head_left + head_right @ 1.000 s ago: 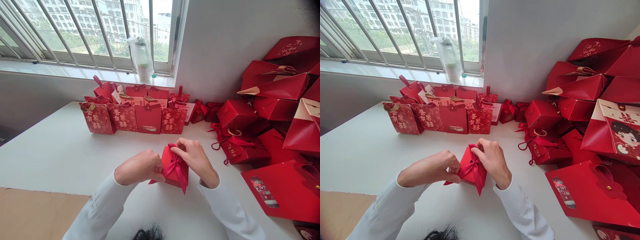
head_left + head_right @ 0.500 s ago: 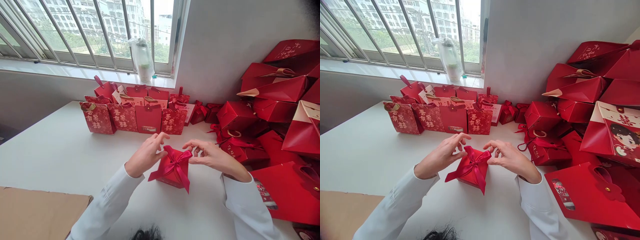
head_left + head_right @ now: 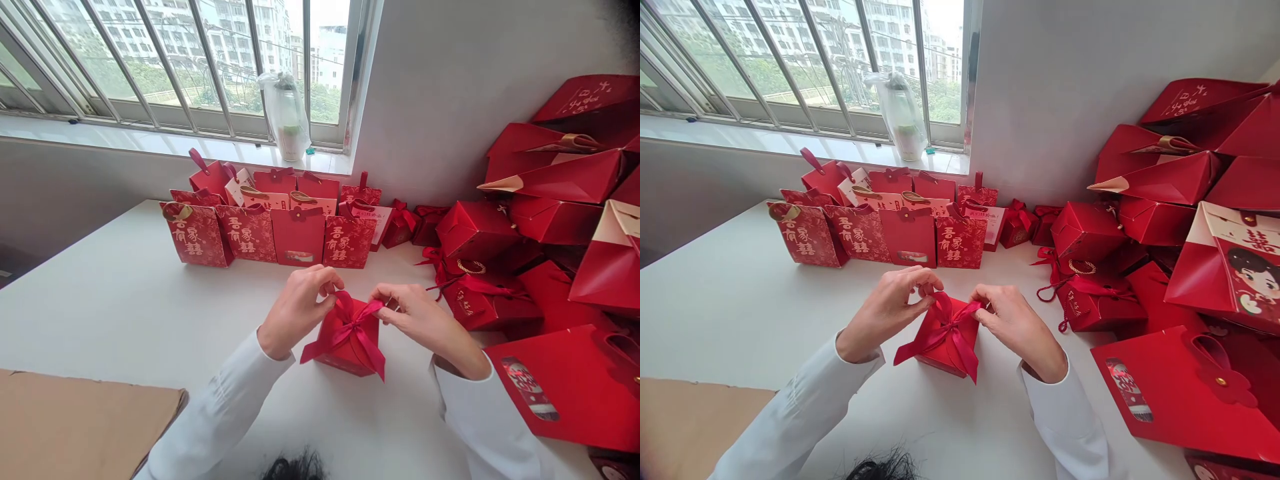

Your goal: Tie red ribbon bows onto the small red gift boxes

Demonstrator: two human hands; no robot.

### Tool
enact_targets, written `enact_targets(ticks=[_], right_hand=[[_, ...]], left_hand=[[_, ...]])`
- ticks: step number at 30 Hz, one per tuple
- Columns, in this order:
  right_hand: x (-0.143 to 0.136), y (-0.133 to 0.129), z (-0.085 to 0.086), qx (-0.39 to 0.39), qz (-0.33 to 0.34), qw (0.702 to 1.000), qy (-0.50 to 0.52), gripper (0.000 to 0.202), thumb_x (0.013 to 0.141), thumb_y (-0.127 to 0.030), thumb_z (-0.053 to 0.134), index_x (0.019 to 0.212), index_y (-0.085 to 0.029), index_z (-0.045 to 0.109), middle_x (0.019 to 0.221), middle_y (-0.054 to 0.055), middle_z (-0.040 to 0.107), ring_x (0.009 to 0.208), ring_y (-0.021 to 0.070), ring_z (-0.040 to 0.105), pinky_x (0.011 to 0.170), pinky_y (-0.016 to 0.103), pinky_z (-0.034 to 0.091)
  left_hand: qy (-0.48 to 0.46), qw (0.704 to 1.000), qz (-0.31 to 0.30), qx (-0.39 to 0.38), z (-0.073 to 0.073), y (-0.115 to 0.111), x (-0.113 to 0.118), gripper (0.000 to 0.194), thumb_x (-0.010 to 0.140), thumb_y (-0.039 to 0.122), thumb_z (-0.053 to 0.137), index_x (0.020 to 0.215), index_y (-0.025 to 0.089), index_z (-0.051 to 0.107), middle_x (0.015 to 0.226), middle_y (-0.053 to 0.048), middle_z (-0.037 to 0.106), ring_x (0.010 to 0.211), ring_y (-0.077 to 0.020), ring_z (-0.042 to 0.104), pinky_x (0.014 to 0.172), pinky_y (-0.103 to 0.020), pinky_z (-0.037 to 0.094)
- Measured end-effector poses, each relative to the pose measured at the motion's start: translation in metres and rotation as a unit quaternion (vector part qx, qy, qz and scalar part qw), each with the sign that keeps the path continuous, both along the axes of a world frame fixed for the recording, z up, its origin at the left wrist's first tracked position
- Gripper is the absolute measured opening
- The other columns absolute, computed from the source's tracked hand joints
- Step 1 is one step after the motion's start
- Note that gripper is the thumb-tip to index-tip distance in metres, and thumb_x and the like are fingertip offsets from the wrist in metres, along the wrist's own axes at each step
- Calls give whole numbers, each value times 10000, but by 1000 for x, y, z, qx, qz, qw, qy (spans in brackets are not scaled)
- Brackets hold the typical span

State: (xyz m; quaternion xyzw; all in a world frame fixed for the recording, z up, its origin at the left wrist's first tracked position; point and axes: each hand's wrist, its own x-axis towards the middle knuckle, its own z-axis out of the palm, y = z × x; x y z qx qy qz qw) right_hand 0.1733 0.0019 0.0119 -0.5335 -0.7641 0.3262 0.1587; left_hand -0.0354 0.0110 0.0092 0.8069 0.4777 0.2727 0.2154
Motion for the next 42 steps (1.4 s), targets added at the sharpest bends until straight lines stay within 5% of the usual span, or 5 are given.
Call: enact_targets(ticks=[15, 23, 28, 36, 42], right_hand=[[-2, -4, -2, 19, -53, 995, -84, 157, 812, -173, 425, 821, -229, 572, 624, -36, 598, 549, 140, 519, 531, 246, 364], [12, -15, 15, 101, 5, 994, -40, 267, 852, -267, 547, 1118, -239, 556, 1101, 48, 599, 981, 202, 585, 793, 320, 468], [1, -13, 12, 168, 49, 984, -17, 207, 911, -168, 456, 1021, -247, 614, 1093, 53, 572, 1043, 190, 534, 852, 322, 472], [2, -16, -6, 186, 104, 975, -65, 430, 884, -34, 352, 1072, -290, 641, 1214, 82, 509, 1260, 239, 360, 962, 431, 434], [21, -12, 11, 230, 60, 969, -67, 378, 900, -94, 345, 1123, -222, 622, 1184, 107, 541, 1187, 248, 428, 973, 455, 428]], left_hand=[[103, 993, 51, 11, 7, -9, 0, 125, 834, 93, 449, 847, 196, 518, 804, 3, 578, 647, -127, 477, 606, -250, 347], [168, 985, 34, -4, 20, -20, -12, 128, 865, 117, 437, 766, 198, 441, 717, 25, 520, 599, -127, 391, 560, -260, 278], [107, 990, 88, 34, 24, -18, -15, 158, 918, 172, 404, 813, 192, 520, 781, 12, 547, 622, -115, 449, 598, -253, 331], [104, 991, -77, -13, 17, -19, -2, 158, 868, 188, 531, 744, 203, 627, 756, -11, 561, 789, -161, 489, 659, -249, 392], [95, 994, -55, 20, 24, -21, -7, 94, 866, 236, 541, 833, 215, 626, 899, -24, 572, 858, -175, 487, 750, -297, 426]])
